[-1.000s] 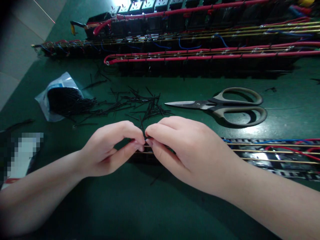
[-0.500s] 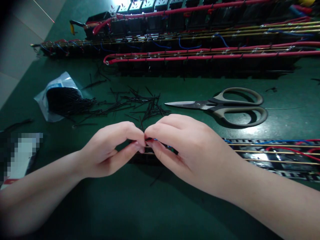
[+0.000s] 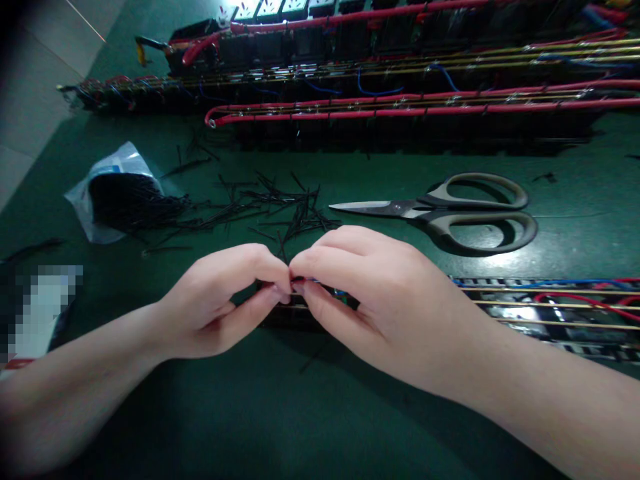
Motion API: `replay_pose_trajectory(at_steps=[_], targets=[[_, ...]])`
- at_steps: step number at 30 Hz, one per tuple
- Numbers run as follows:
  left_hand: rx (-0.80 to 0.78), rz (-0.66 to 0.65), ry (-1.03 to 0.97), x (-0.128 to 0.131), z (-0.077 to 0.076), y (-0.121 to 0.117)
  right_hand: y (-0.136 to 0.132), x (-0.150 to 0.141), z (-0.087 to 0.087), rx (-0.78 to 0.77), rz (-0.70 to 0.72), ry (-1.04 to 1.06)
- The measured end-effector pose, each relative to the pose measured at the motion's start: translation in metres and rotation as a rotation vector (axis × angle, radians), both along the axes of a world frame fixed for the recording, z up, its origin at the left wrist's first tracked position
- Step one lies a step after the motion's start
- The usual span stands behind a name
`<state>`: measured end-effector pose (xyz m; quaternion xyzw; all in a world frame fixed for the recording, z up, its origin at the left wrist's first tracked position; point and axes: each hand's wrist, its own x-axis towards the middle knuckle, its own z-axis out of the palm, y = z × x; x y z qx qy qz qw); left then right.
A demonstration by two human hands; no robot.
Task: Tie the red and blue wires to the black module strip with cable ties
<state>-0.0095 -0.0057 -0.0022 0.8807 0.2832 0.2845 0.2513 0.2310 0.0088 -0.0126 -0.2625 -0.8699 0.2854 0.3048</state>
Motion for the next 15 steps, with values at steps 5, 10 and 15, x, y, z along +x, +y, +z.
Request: replay_pose_trajectory(at_steps=[5, 10, 15], targets=[[-0.009, 0.008, 0.027, -0.0006, 0.0007, -0.0005, -0.0001, 0.0003, -0.0022, 0.007, -0.005, 0.005], [-0.014, 0.005, 0.026, -0.0006, -0.0007, -0.0001, -0.0001, 0.0002, -0.0018, 0.016, -0.001, -0.004], [-0.009, 0.004, 0.028, -0.0002, -0.0007, -0.0003, 0.0000, 0.0003, -0.0007, 0.016, 0.012, -0.017]])
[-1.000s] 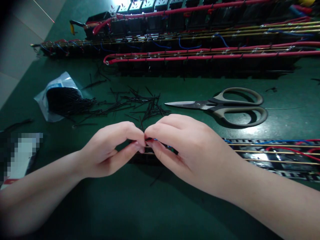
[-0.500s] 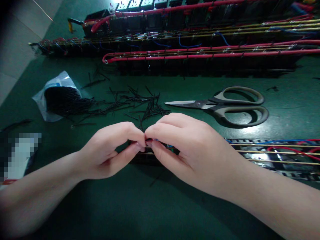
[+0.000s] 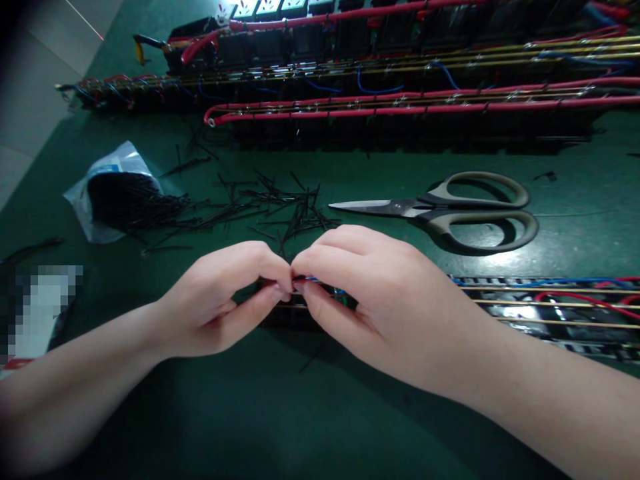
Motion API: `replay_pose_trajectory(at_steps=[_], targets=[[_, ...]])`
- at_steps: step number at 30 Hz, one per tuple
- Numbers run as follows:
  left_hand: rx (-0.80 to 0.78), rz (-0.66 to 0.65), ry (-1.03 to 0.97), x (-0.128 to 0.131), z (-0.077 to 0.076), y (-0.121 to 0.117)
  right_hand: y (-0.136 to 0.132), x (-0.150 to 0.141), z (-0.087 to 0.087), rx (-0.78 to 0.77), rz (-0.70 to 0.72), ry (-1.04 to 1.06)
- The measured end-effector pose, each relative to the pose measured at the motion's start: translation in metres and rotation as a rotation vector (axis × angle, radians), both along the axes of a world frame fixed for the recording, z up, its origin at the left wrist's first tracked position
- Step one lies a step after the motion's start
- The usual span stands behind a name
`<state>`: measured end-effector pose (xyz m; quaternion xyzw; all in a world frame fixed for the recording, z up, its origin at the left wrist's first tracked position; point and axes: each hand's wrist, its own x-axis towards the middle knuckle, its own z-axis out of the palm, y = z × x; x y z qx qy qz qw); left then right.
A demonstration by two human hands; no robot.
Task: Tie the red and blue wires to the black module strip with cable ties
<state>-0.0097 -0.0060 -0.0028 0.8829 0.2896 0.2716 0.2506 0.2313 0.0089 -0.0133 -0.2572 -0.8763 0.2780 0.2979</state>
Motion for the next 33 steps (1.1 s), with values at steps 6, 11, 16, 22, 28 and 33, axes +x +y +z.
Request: replay_pose_trajectory(at_steps=[6, 11, 16, 22, 28, 33], targets=[[-0.012, 0.001, 0.003, 0.0002, 0.0006, -0.0004, -0.0010, 0.0008, 0.0010, -0.004, 0.000, -0.026], [-0.010, -0.005, -0.006, 0.0007, 0.0004, 0.0007, -0.0015, -0.0007, 0.0000, -0.010, -0.016, -0.028], [-0.011, -0.006, -0.010, -0.0002, -0.0003, 0.0006, -0.0008, -0.0009, 0.0006, -0.017, -0.017, -0.032], [-0.017, -0.011, -0.020, -0.0005, -0.0013, 0.0002, -0.0016, -0.0004, 0.0011, -0.029, -0.021, -0.031], [-0.014, -0.006, -0.020, 0.0000, -0.0015, 0.0009, -0.0014, -0.0009, -0.0027, 0.010, -0.018, -0.012], [-0.049, -0.006, -0.010, -0.0008, -0.0010, 0.0008, -0.0006, -0.0002, 0.0010, -0.005, -0.015, -0.030]])
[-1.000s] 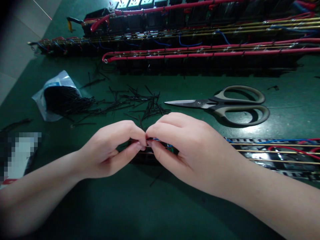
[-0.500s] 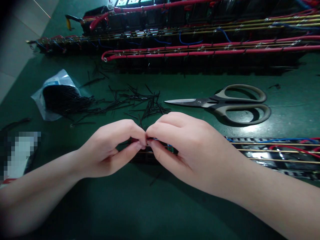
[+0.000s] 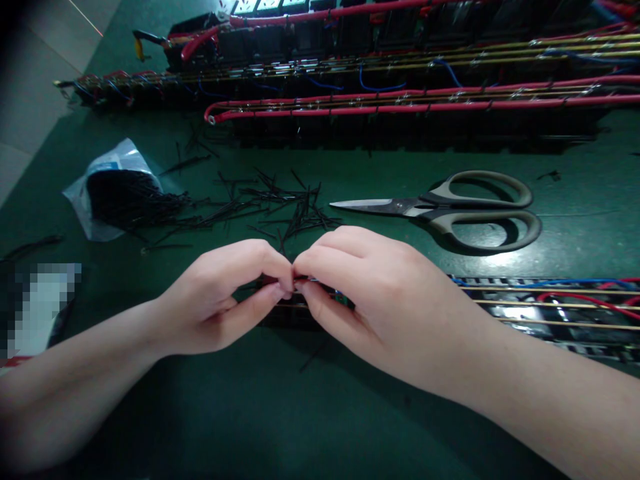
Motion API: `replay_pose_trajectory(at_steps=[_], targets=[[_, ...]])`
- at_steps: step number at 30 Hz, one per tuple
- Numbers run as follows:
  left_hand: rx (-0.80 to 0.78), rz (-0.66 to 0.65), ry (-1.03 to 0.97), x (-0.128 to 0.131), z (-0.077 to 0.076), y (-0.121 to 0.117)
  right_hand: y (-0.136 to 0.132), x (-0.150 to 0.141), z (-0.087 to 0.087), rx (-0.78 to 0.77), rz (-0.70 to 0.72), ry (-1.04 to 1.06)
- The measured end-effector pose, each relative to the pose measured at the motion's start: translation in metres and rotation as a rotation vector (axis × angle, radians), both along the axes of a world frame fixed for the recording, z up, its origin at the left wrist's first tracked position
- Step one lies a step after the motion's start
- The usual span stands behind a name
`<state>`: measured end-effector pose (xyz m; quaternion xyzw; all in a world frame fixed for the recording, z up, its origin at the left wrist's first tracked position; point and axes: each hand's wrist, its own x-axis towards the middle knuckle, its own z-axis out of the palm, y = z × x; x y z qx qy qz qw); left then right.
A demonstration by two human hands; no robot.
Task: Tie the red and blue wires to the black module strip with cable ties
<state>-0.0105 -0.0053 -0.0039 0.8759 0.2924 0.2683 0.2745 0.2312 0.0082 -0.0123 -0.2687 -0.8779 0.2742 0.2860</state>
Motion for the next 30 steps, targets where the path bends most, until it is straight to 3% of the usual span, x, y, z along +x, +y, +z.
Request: replay_pose_trajectory(at_steps=[30], targets=[[0.048, 0.008, 0.018, -0.0004, -0.0014, -0.0016, -0.0011, 0.0006, 0.0007, -0.049, -0.053, -0.031]])
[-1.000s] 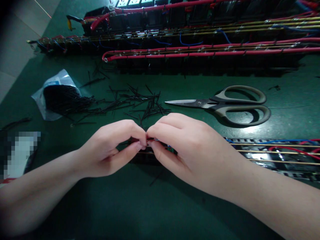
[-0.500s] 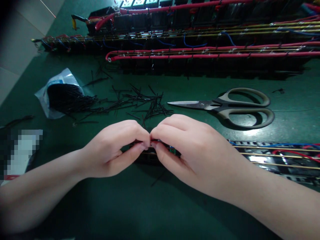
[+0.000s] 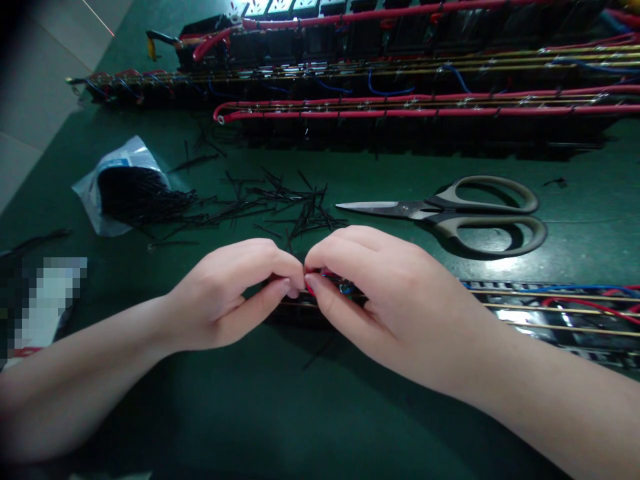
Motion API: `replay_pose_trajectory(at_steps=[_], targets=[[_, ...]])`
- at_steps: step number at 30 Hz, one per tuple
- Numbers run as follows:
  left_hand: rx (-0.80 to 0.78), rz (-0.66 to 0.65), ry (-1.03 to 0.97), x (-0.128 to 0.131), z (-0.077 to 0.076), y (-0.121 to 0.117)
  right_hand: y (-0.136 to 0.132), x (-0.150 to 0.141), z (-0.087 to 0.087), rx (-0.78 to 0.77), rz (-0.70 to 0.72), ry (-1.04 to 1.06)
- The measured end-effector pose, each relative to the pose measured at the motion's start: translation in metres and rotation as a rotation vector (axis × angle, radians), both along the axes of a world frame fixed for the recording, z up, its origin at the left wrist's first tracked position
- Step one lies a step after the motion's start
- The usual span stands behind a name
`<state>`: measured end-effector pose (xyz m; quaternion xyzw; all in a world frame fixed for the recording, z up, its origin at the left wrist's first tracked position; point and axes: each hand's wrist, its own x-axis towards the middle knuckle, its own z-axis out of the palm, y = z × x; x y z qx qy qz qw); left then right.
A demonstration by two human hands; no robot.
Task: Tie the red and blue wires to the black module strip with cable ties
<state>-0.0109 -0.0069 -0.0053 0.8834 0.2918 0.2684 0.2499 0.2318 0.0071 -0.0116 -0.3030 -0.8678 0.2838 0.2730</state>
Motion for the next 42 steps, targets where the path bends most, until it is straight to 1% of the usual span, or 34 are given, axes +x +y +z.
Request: replay_pose_trajectory(at_steps=[6, 12, 15, 23, 26, 29, 32, 38, 42], targets=[[0.016, -0.002, -0.037, 0.001, 0.000, 0.000, 0.002, 0.000, 0.004, -0.055, -0.062, 0.012], [0.029, -0.002, -0.029, 0.002, 0.002, 0.001, 0.006, 0.001, 0.006, -0.104, -0.087, 0.042], [0.022, 0.000, -0.026, 0.002, 0.002, 0.001, 0.007, 0.000, 0.009, -0.147, -0.124, 0.040], [0.013, -0.004, -0.017, 0.001, 0.002, 0.001, 0.001, -0.001, 0.011, -0.170, -0.254, 0.057], [-0.004, 0.004, -0.011, 0.000, 0.002, 0.001, 0.000, 0.000, 0.011, -0.161, -0.255, 0.082], [-0.014, 0.021, -0.026, -0.001, 0.000, 0.000, 0.001, 0.001, 0.012, -0.167, -0.201, 0.120], [-0.012, 0.035, -0.066, 0.000, -0.001, 0.000, 0.003, 0.002, 0.013, -0.212, -0.165, 0.136], [-0.018, 0.037, -0.093, 0.001, -0.003, 0.000, 0.005, 0.002, 0.016, -0.248, -0.165, 0.178], [-0.016, 0.042, -0.082, 0.000, -0.002, 0.000, 0.004, 0.002, 0.016, -0.330, -0.183, 0.282]])
